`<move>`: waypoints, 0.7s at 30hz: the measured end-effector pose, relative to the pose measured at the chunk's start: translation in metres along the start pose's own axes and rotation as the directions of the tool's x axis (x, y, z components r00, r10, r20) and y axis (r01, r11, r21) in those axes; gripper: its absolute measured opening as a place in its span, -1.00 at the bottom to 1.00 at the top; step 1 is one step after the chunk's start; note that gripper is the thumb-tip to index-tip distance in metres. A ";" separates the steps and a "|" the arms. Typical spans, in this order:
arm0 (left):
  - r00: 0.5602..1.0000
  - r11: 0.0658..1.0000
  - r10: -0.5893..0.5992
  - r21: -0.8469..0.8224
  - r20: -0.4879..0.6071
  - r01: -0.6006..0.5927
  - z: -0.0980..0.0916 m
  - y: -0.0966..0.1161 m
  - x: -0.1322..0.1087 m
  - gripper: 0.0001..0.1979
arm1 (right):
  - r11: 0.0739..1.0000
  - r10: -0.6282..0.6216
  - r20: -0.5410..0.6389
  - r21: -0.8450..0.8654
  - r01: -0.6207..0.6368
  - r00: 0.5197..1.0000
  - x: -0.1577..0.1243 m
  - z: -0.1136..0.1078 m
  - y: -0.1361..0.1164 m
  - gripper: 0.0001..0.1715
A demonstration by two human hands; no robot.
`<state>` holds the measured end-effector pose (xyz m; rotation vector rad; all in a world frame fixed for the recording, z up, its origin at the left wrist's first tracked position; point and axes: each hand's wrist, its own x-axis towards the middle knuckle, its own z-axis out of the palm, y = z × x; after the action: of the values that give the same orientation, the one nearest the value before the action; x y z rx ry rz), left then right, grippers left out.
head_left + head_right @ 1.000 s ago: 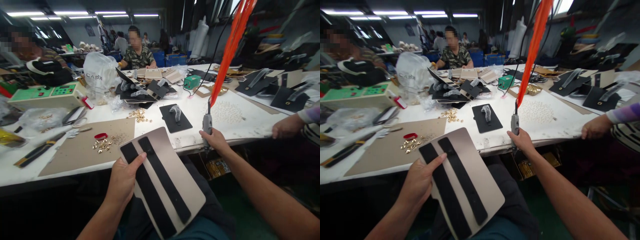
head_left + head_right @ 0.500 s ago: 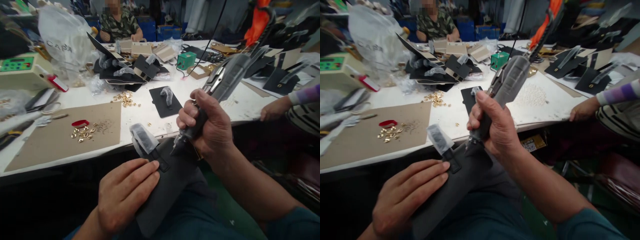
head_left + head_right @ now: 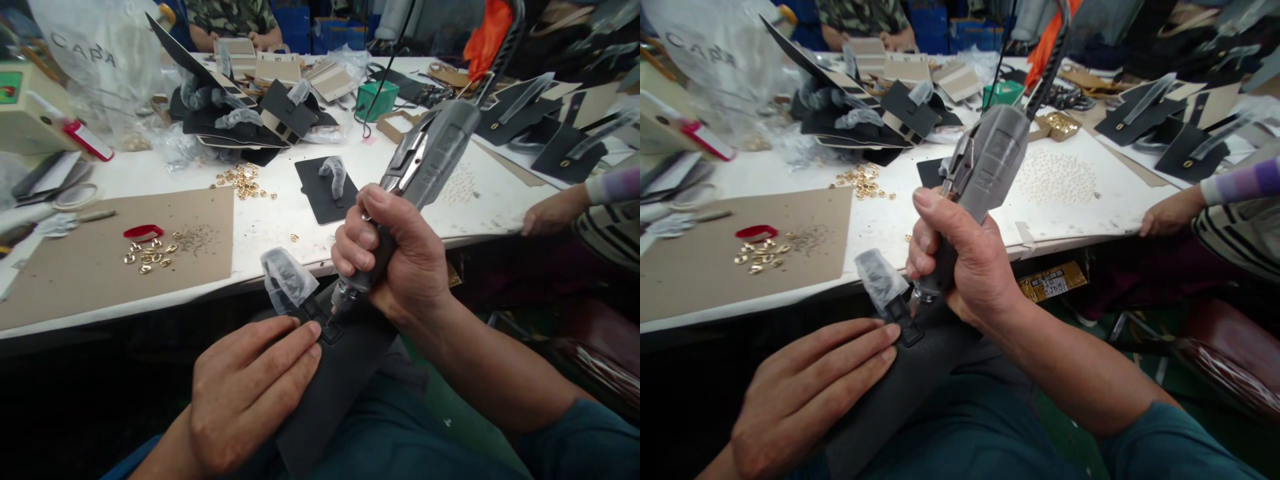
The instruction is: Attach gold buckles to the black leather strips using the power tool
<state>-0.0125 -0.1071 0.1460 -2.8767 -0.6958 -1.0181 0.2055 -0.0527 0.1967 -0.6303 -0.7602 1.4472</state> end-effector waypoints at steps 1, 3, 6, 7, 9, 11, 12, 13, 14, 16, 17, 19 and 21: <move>1.000 1.000 -0.005 0.000 0.003 0.005 0.000 0.000 0.000 -0.79 | 1.000 0.007 0.000 0.002 -0.007 1.000 0.000 0.000 0.001 -0.48; 1.000 1.000 -0.017 -0.006 0.005 0.017 0.000 0.000 0.000 -0.79 | 1.000 0.020 0.003 0.009 -0.020 1.000 0.000 -0.001 0.003 -0.47; 1.000 0.999 -0.024 -0.024 -0.011 0.023 0.001 0.000 0.002 -0.80 | 0.999 0.038 0.036 0.032 -0.039 0.999 -0.002 -0.002 0.007 -0.51; 1.000 0.999 -0.021 -0.028 -0.016 0.020 0.002 0.001 0.002 -0.80 | 0.998 0.044 0.056 0.037 -0.046 0.997 -0.003 -0.002 0.008 -0.53; 1.000 1.000 -0.013 -0.029 -0.018 0.012 0.004 0.002 0.004 -0.81 | 0.997 0.070 0.108 0.013 -0.072 0.992 -0.006 -0.003 0.011 -0.55; 1.000 1.000 -0.011 -0.027 -0.007 0.011 0.007 0.003 0.005 -0.82 | 0.995 0.102 0.145 -0.036 -0.098 0.984 -0.007 -0.003 0.012 -0.57; 1.000 0.999 -0.014 -0.029 -0.006 0.014 0.007 0.003 0.005 -0.81 | 0.993 0.110 0.152 -0.051 -0.104 0.982 -0.007 -0.003 0.012 -0.57; 1.000 0.999 -0.016 -0.031 -0.010 0.016 0.008 0.003 0.006 -0.80 | 0.993 0.109 0.146 -0.052 -0.102 0.983 -0.006 -0.003 0.011 -0.57; 1.000 0.999 -0.018 -0.034 -0.020 0.017 0.009 0.003 0.006 -0.80 | 0.995 0.097 0.132 -0.043 -0.092 0.987 -0.005 -0.004 0.010 -0.56; 0.999 0.999 -0.014 -0.041 -0.038 0.012 0.009 0.003 0.006 -0.80 | 0.998 0.068 0.088 -0.026 -0.066 0.994 -0.004 -0.004 0.009 -0.52; 0.999 0.999 -0.010 -0.045 -0.041 0.008 0.009 0.003 0.006 -0.81 | 0.998 0.061 0.071 -0.029 -0.059 0.996 -0.003 -0.005 0.009 -0.51; 0.999 0.999 -0.008 -0.047 -0.032 0.007 0.009 0.003 0.006 -0.83 | 0.997 0.062 0.062 -0.043 -0.059 0.996 -0.003 -0.005 0.009 -0.49; 1.000 0.999 -0.012 -0.041 -0.021 0.012 0.009 0.003 0.006 -0.83 | 0.997 0.064 0.074 -0.041 -0.061 0.995 -0.004 -0.006 0.009 -0.51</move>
<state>-0.0017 -0.1059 0.1428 -2.8949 -0.7001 -1.0748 0.2046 -0.0561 0.1856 -0.6367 -0.8349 1.5238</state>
